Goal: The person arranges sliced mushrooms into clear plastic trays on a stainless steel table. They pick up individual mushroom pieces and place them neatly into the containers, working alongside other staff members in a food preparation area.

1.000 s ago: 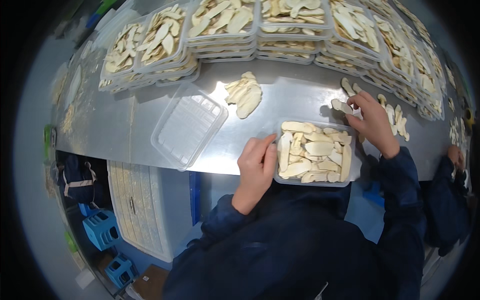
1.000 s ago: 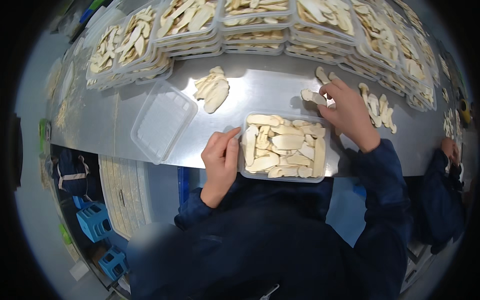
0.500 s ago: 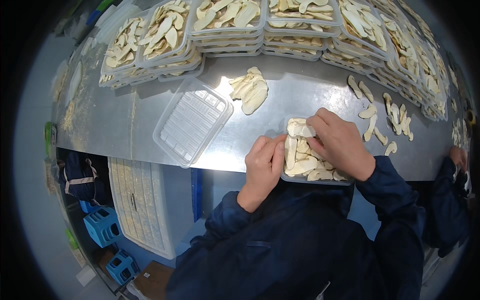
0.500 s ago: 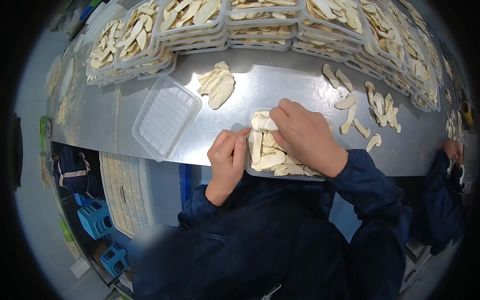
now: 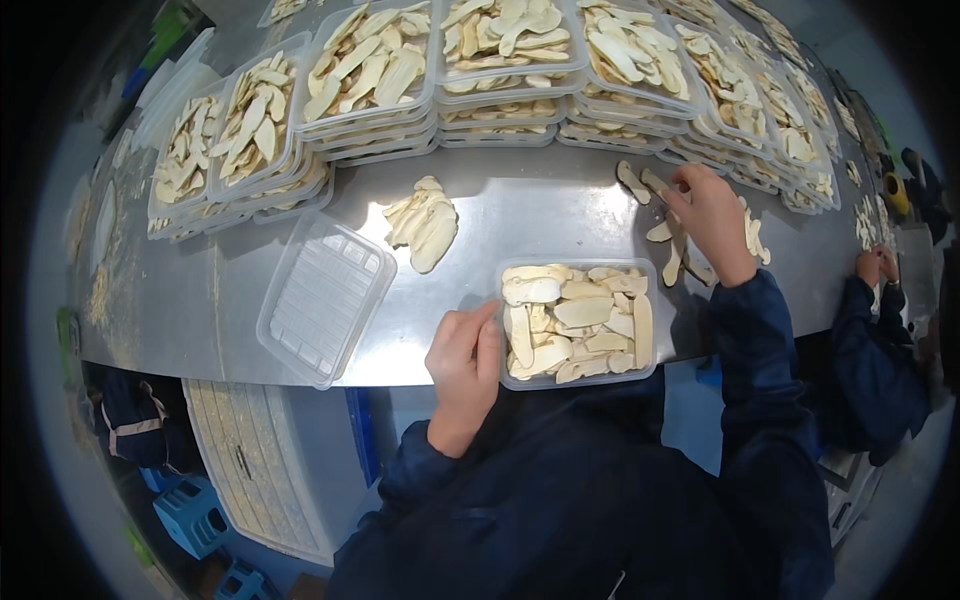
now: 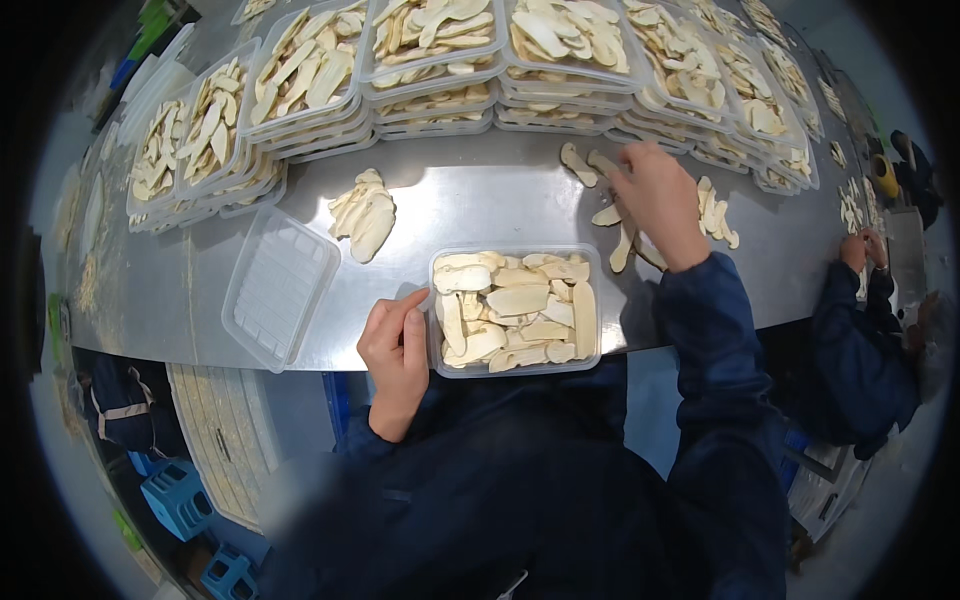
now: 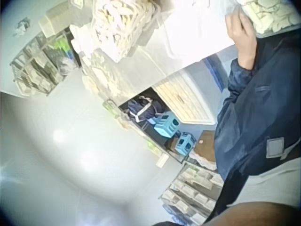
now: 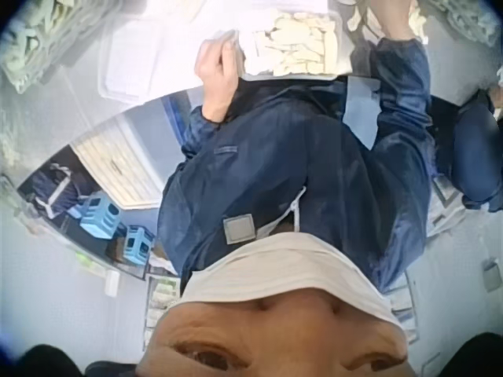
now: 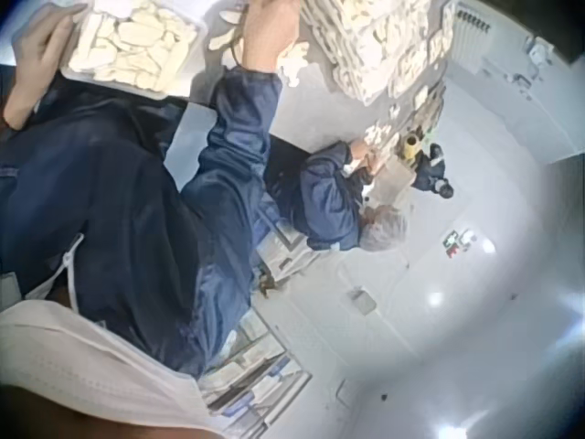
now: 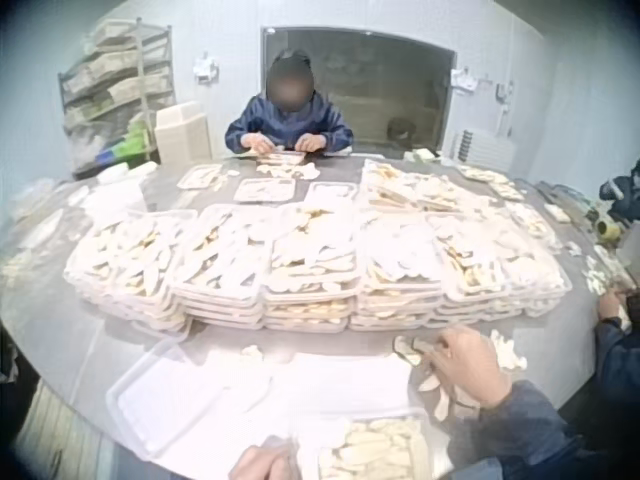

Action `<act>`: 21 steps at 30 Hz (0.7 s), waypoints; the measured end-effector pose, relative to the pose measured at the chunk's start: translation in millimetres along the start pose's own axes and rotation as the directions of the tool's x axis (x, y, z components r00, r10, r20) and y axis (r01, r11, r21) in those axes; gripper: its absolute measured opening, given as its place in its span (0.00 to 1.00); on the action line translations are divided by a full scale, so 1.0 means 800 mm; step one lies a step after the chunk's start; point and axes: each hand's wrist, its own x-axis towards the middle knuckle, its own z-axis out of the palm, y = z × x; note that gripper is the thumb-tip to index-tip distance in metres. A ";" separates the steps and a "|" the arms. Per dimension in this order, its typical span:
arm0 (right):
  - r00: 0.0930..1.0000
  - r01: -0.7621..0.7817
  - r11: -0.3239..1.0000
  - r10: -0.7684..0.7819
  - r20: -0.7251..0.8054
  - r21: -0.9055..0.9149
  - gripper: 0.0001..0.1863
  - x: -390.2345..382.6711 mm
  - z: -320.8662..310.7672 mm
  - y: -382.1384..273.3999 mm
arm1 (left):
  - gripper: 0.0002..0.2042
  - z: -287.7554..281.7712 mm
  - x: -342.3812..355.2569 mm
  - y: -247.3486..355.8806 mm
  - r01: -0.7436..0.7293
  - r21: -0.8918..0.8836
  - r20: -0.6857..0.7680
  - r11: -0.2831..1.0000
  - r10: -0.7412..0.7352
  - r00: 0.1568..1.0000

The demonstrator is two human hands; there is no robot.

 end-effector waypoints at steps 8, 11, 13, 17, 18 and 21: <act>0.993 -0.053 0.997 0.058 0.102 -0.051 0.11 0.005 0.020 0.019 | 0.10 -0.001 0.001 0.001 0.045 0.019 -0.002 0.999 -0.045 0.999; 0.996 -0.049 0.998 0.051 0.073 -0.024 0.10 0.007 0.023 0.030 | 0.10 -0.001 0.002 0.002 0.055 0.020 0.005 0.998 -0.055 0.998; 0.999 -0.045 0.999 0.045 0.023 0.029 0.10 0.009 0.023 0.040 | 0.10 -0.001 0.003 0.003 0.053 0.021 0.006 0.998 -0.053 0.999; 0.998 0.000 1.000 0.001 -0.062 0.017 0.13 0.003 0.020 0.001 | 0.09 -0.001 0.001 0.000 0.053 0.024 -0.018 0.998 -0.053 0.998; 1.000 0.000 1.000 0.000 -0.023 -0.001 0.13 0.004 0.021 -0.008 | 0.09 -0.003 0.001 0.001 0.060 0.024 -0.017 0.998 -0.060 0.998; 0.998 0.008 0.998 -0.004 0.059 -0.067 0.14 0.004 0.029 -0.021 | 0.09 0.000 0.002 0.000 0.049 -0.004 -0.020 0.999 -0.049 0.999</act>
